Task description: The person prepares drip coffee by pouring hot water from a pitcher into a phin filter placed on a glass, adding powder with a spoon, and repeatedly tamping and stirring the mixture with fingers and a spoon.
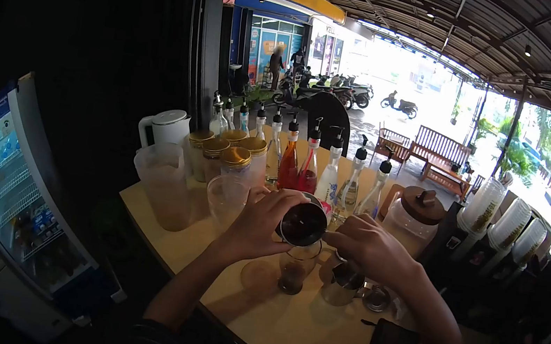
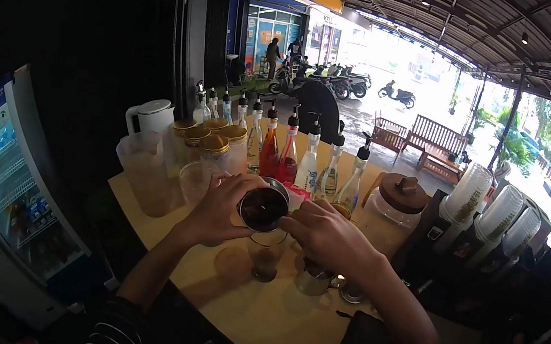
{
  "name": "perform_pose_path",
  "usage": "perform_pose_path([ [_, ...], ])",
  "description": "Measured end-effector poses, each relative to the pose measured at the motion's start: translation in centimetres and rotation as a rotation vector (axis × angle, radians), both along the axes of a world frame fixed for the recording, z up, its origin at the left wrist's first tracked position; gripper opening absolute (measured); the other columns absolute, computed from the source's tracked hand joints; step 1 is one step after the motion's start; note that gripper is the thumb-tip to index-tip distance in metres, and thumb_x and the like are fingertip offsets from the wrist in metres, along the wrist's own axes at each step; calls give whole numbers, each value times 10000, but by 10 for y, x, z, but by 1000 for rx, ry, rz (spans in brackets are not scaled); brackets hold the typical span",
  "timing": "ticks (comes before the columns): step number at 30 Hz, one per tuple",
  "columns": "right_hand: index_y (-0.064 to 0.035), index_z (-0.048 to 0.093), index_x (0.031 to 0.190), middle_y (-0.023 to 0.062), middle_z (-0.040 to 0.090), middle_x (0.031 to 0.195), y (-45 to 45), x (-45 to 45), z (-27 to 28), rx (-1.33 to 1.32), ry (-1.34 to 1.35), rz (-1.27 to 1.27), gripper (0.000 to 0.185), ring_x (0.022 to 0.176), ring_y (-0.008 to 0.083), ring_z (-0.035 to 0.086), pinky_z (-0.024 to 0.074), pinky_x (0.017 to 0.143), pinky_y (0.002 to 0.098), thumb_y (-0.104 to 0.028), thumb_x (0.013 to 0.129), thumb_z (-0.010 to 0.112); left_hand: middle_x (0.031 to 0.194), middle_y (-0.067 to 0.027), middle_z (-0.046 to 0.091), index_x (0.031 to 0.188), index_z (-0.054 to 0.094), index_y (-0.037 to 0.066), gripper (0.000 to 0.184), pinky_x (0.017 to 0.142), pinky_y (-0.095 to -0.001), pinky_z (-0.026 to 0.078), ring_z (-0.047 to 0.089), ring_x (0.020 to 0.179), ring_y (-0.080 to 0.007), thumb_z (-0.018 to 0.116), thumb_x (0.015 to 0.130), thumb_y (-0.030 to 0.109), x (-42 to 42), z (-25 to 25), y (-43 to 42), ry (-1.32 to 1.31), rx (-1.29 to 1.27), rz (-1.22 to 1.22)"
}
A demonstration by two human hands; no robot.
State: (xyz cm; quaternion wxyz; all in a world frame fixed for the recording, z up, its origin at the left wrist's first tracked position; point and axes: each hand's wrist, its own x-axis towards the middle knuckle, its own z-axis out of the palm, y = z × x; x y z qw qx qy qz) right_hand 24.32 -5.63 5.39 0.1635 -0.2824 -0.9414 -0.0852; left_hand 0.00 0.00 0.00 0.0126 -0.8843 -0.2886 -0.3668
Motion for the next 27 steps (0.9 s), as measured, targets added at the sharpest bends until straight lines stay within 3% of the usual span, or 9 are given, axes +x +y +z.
perform_pose_path([
  [5, -55, 611, 1060, 62, 582, 948, -2, -9, 2, 59, -103, 55, 382, 980, 221, 565, 452, 927, 338, -85, 683, 670, 1273, -70, 497, 1302, 418, 124, 798, 1056, -450, 221, 461, 1224, -230, 812, 622, 263, 3, 9, 3, -8, 24, 20],
  [12, -35, 606, 1031, 70, 569, 941, 2, -6, -4, 159, -42, 54, 339, 998, 239, 556, 455, 918, 348, -61, 695, 646, 1255, -75, 509, 1298, 422, 126, 792, 1042, -445, 233, 471, 1211, -240, 808, 618, 254, 6, 7, -1, -44, 16, 2],
  [14, -24, 600, 1042, 78, 571, 947, -1, -9, -6, 28, -55, 105, 366, 992, 243, 557, 463, 894, 352, -44, 681, 653, 1256, -77, 508, 1294, 427, 125, 793, 1041, -441, 234, 469, 1216, -242, 811, 615, 262, 6, 5, 1, -61, 8, -5],
  [18, -31, 596, 1058, 78, 570, 951, 0, -4, 0, 23, 53, 90, 405, 986, 239, 556, 467, 878, 358, -30, 659, 666, 1258, -79, 507, 1291, 432, 120, 801, 1042, -434, 235, 471, 1217, -244, 818, 606, 274, 5, 2, 1, -112, -7, -6],
  [20, -30, 592, 1067, 86, 570, 954, 1, -5, -6, -48, 35, 159, 437, 971, 252, 557, 466, 880, 364, -11, 637, 669, 1270, -48, 501, 1293, 429, 135, 796, 994, -418, 288, 488, 1185, -214, 820, 625, 318, 5, 1, 4, -116, 23, -2],
  [27, -25, 588, 1070, 103, 575, 950, 5, -2, -5, -114, 115, 176, 433, 938, 281, 565, 465, 874, 373, 3, 642, 648, 1260, -41, 499, 1299, 423, 143, 817, 1000, -407, 276, 477, 1193, -206, 827, 609, 310, 4, -2, 4, -109, 3, -14],
])
